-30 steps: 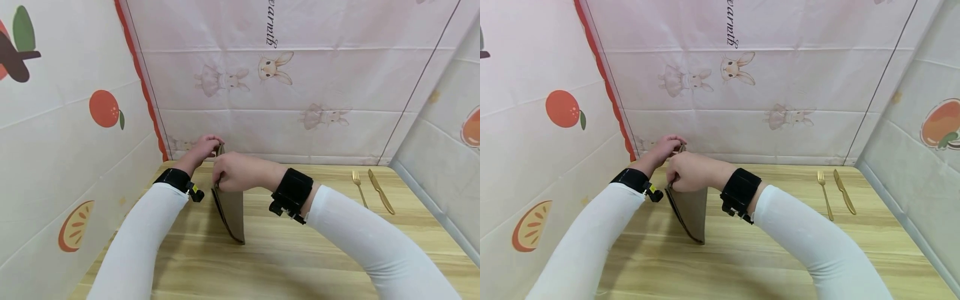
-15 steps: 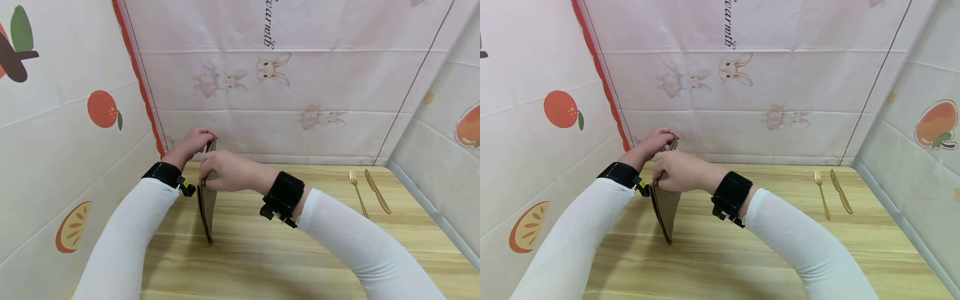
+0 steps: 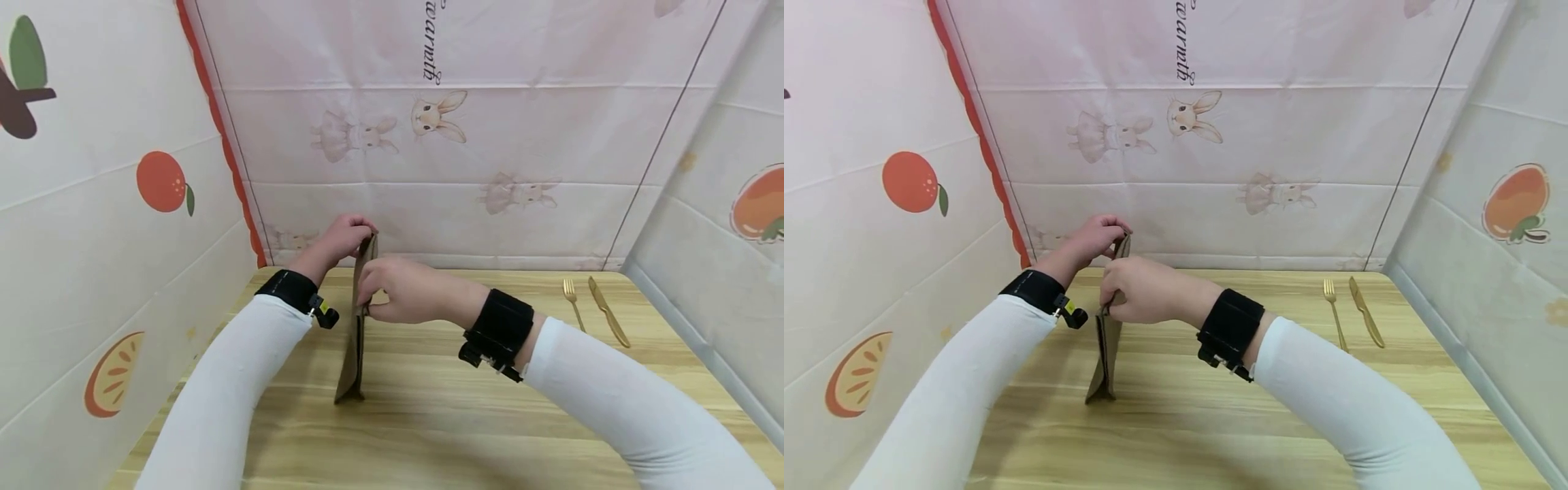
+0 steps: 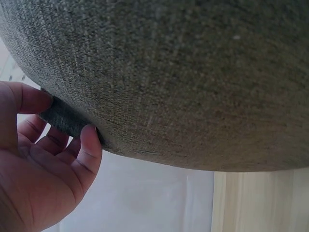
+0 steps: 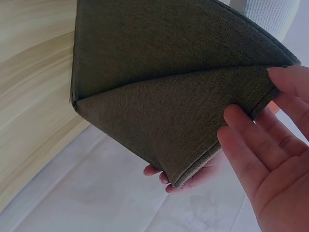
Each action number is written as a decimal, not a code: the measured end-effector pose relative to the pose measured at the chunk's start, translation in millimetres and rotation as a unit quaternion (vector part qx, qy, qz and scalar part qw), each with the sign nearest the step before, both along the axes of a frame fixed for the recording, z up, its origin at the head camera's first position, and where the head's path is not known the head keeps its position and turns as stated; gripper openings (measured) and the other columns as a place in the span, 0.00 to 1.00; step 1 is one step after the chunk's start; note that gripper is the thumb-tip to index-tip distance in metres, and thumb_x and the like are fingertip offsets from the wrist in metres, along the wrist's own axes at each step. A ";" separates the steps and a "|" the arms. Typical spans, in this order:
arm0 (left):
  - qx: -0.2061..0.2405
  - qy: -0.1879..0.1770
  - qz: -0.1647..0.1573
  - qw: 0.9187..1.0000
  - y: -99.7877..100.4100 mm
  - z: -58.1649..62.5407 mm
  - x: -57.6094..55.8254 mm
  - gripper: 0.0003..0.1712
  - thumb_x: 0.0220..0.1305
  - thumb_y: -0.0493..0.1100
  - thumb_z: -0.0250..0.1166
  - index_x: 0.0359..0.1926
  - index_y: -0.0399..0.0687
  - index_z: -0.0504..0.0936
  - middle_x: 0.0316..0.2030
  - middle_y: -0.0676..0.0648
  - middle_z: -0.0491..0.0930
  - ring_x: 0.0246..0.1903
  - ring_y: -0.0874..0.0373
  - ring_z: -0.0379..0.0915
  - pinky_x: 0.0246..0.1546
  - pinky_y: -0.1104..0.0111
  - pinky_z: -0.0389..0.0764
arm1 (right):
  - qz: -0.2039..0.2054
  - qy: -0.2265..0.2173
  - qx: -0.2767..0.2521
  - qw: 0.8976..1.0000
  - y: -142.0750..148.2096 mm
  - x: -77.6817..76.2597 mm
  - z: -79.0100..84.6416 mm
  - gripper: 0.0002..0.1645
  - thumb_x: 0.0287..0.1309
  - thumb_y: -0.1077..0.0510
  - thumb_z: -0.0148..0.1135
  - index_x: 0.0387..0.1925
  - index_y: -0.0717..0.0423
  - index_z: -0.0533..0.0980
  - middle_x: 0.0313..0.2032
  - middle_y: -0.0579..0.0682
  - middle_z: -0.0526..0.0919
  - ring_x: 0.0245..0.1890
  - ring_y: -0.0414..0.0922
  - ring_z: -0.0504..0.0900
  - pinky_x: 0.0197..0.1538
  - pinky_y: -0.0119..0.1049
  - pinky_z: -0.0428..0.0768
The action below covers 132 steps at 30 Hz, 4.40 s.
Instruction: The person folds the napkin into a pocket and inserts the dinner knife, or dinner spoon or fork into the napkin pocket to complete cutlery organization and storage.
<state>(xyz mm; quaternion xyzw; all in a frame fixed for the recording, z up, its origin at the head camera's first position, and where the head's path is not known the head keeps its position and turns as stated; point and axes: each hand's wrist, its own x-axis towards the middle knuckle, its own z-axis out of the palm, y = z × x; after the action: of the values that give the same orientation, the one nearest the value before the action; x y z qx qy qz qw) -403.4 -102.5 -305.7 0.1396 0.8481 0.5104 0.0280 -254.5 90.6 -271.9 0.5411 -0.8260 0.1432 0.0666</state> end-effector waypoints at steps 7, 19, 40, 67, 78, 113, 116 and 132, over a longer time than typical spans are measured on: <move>0.018 0.000 0.000 1.000 29.3 -8.8 -3.2 0.15 0.71 0.43 0.53 0.48 0.43 0.84 0.45 0.44 0.78 0.38 0.52 0.75 0.34 0.65 0.82 | -0.001 -0.003 0.014 1.000 27.1 4.0 -0.5 0.11 0.58 0.65 0.65 0.38 0.51 0.88 0.42 0.44 0.87 0.46 0.40 0.84 0.55 0.35 0.81; 0.011 -0.010 -0.030 0.999 83.1 -30.0 -4.7 0.14 0.71 0.41 0.54 0.48 0.42 0.84 0.47 0.43 0.79 0.37 0.53 0.74 0.35 0.61 0.85 | -0.052 -0.034 0.075 0.995 71.3 13.4 -16.9 0.09 0.58 0.63 0.67 0.35 0.46 0.88 0.41 0.41 0.83 0.45 0.38 0.82 0.52 0.35 0.82; -0.130 0.045 -0.094 0.986 172.2 -93.0 -4.1 0.16 0.72 0.38 0.57 0.55 0.46 0.86 0.49 0.43 0.85 0.41 0.53 0.79 0.39 0.67 0.79 | -0.089 -0.025 0.012 0.996 160.6 13.5 -125.9 0.07 0.56 0.63 0.70 0.35 0.48 0.87 0.40 0.40 0.82 0.41 0.34 0.81 0.49 0.34 0.83; -0.271 0.077 -0.109 0.953 226.6 -148.4 10.7 0.25 0.71 0.36 0.53 0.67 0.48 0.78 0.66 0.48 0.77 0.60 0.56 0.75 0.61 0.64 0.77 | -0.136 -0.004 0.053 0.989 194.9 34.8 -181.9 0.12 0.44 0.56 0.73 0.36 0.49 0.88 0.44 0.45 0.87 0.44 0.41 0.85 0.49 0.41 0.85; -0.339 0.080 -0.203 0.915 212.5 -151.2 19.7 0.37 0.73 0.45 0.60 0.80 0.56 0.60 0.81 0.44 0.54 0.80 0.51 0.52 0.77 0.60 0.62 | -0.191 0.018 0.152 0.970 169.5 49.7 -174.7 0.18 0.61 0.46 0.70 0.49 0.48 0.87 0.56 0.53 0.86 0.61 0.53 0.83 0.62 0.66 0.75; -0.477 0.062 -0.278 0.831 110.3 -149.0 31.1 0.42 0.74 0.73 0.48 0.82 0.72 0.48 0.84 0.55 0.41 0.83 0.51 0.35 0.80 0.52 0.53 | -0.248 -0.147 0.212 0.934 147.9 56.4 -159.3 0.44 0.51 0.30 0.70 0.60 0.56 0.82 0.67 0.64 0.77 0.65 0.61 0.79 0.66 0.73 0.68; -0.479 0.063 -0.281 0.829 98.1 -148.6 29.4 0.42 0.75 0.71 0.48 0.82 0.69 0.47 0.84 0.54 0.40 0.83 0.50 0.35 0.80 0.51 0.54 | -0.247 -0.148 0.212 0.934 148.0 58.3 -158.9 0.45 0.52 0.29 0.70 0.61 0.56 0.81 0.67 0.65 0.77 0.66 0.61 0.78 0.66 0.73 0.68; -0.497 0.102 -0.266 0.820 63.1 -144.5 21.4 0.40 0.77 0.66 0.51 0.81 0.57 0.55 0.83 0.49 0.49 0.81 0.50 0.47 0.79 0.55 0.58 | -0.279 -0.132 0.230 0.923 141.5 70.9 -162.7 0.42 0.55 0.31 0.69 0.60 0.58 0.81 0.65 0.62 0.80 0.67 0.57 0.78 0.68 0.69 0.69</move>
<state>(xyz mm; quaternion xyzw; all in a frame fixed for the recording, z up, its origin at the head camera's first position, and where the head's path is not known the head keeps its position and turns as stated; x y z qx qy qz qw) -382.1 -39.4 -450.3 0.3783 0.9145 -0.0249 0.1412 -183.6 232.1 -434.6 0.2648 -0.9552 -0.0048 -0.1321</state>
